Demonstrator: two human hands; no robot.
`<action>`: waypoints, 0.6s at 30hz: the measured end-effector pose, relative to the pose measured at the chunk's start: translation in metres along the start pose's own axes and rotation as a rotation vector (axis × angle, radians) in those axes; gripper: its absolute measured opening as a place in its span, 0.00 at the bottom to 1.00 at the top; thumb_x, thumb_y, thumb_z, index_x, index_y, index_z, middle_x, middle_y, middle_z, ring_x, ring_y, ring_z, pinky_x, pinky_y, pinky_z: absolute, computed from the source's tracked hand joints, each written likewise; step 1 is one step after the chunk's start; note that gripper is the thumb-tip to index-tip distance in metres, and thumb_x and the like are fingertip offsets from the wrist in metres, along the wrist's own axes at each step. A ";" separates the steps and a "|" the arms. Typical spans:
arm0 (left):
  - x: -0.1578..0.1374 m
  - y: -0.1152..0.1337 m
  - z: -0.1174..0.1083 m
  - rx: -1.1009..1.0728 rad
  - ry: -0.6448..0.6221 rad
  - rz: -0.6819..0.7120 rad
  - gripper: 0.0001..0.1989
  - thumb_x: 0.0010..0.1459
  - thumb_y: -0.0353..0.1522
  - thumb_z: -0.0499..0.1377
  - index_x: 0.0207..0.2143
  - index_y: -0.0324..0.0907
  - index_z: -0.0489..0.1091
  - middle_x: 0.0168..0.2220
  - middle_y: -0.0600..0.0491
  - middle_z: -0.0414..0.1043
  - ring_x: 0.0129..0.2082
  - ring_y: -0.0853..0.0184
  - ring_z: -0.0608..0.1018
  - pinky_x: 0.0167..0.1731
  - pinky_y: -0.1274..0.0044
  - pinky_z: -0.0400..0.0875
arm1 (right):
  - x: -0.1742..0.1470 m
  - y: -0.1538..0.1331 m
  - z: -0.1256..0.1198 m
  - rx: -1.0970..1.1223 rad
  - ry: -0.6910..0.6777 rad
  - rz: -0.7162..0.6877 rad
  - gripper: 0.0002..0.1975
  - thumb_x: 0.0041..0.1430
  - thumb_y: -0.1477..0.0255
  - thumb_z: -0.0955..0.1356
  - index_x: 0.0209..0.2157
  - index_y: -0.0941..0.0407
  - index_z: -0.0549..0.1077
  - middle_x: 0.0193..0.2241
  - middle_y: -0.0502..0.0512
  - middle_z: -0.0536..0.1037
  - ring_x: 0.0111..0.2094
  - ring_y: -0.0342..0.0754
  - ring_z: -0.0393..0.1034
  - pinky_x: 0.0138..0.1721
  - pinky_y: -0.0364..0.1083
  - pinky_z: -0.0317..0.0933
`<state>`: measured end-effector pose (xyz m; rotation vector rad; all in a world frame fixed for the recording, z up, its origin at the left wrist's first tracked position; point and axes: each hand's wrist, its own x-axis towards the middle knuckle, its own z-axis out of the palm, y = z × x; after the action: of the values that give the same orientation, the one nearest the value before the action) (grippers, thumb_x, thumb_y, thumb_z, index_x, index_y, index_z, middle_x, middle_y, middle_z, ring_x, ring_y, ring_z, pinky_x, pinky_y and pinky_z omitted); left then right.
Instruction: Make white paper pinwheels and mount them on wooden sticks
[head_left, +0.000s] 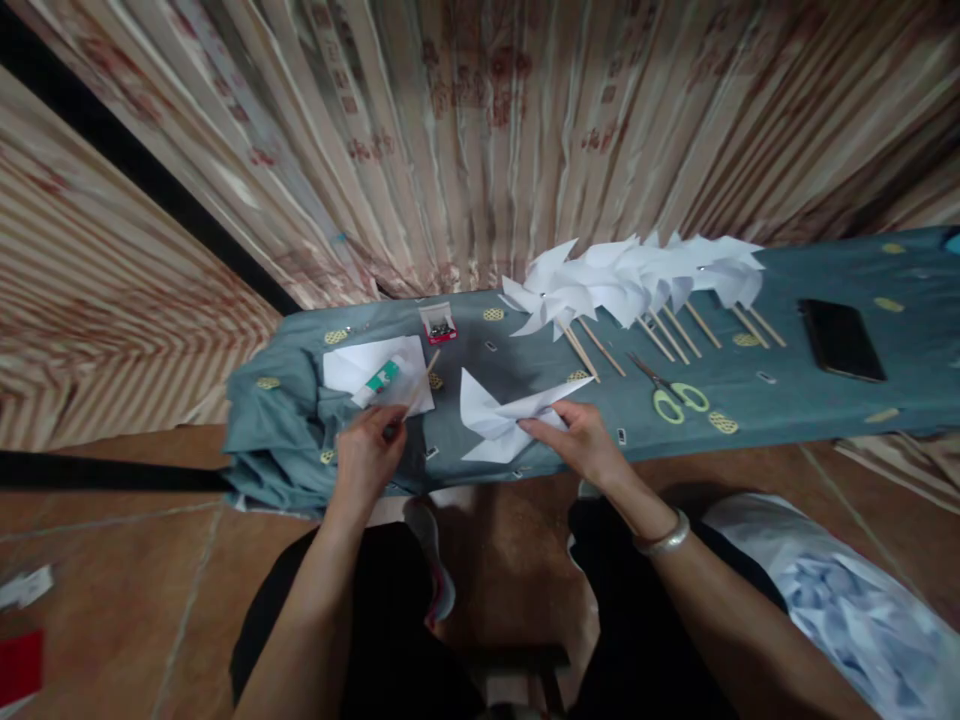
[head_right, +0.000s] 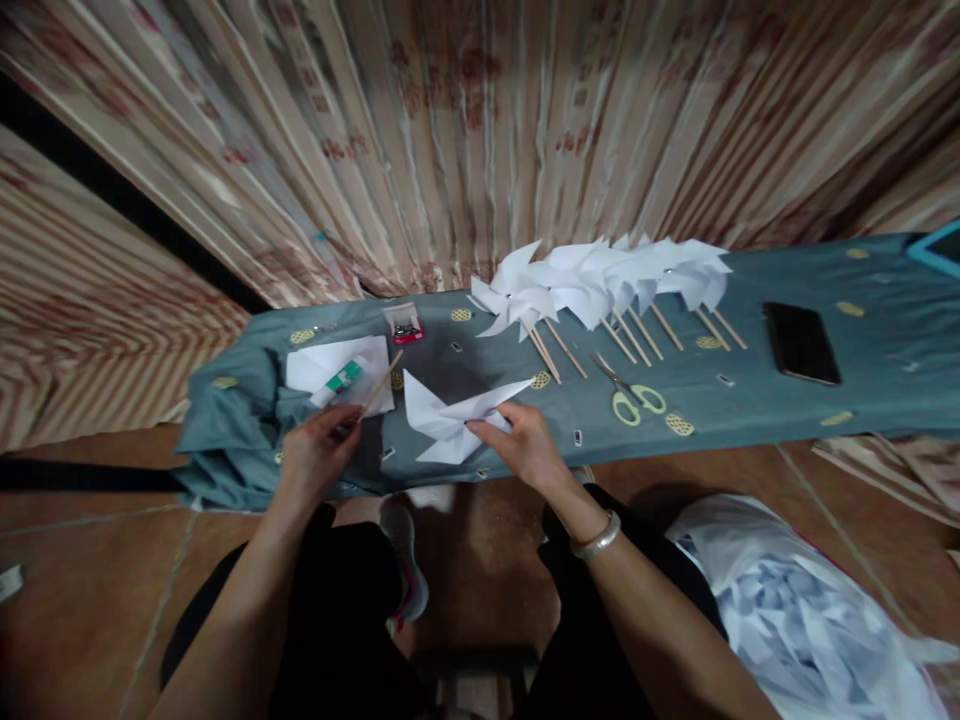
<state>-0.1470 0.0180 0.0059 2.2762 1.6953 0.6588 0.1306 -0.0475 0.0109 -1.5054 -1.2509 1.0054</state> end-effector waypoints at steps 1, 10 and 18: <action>-0.002 0.002 0.000 -0.051 -0.008 0.011 0.14 0.53 0.29 0.55 0.40 0.39 0.76 0.37 0.49 0.79 0.33 0.64 0.79 0.37 0.76 0.73 | -0.001 0.001 0.000 -0.004 0.003 0.004 0.12 0.46 0.62 0.72 0.27 0.57 0.79 0.21 0.48 0.75 0.23 0.43 0.64 0.27 0.42 0.59; -0.010 0.019 0.012 -0.422 -0.038 0.002 0.13 0.53 0.29 0.57 0.40 0.40 0.76 0.35 0.51 0.79 0.30 0.68 0.77 0.33 0.77 0.72 | -0.003 0.001 0.001 0.006 0.044 -0.017 0.10 0.45 0.63 0.73 0.26 0.56 0.79 0.22 0.49 0.77 0.24 0.44 0.66 0.27 0.43 0.61; -0.013 0.025 0.018 -0.109 -0.186 0.116 0.15 0.53 0.23 0.55 0.41 0.39 0.76 0.35 0.48 0.77 0.36 0.63 0.78 0.38 0.74 0.72 | -0.009 -0.002 0.001 -0.012 0.023 -0.095 0.09 0.48 0.65 0.72 0.28 0.55 0.80 0.25 0.50 0.81 0.27 0.48 0.72 0.29 0.44 0.65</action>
<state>-0.1201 -0.0007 -0.0013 2.2929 1.4184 0.5294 0.1275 -0.0562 0.0126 -1.4486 -1.3014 0.9177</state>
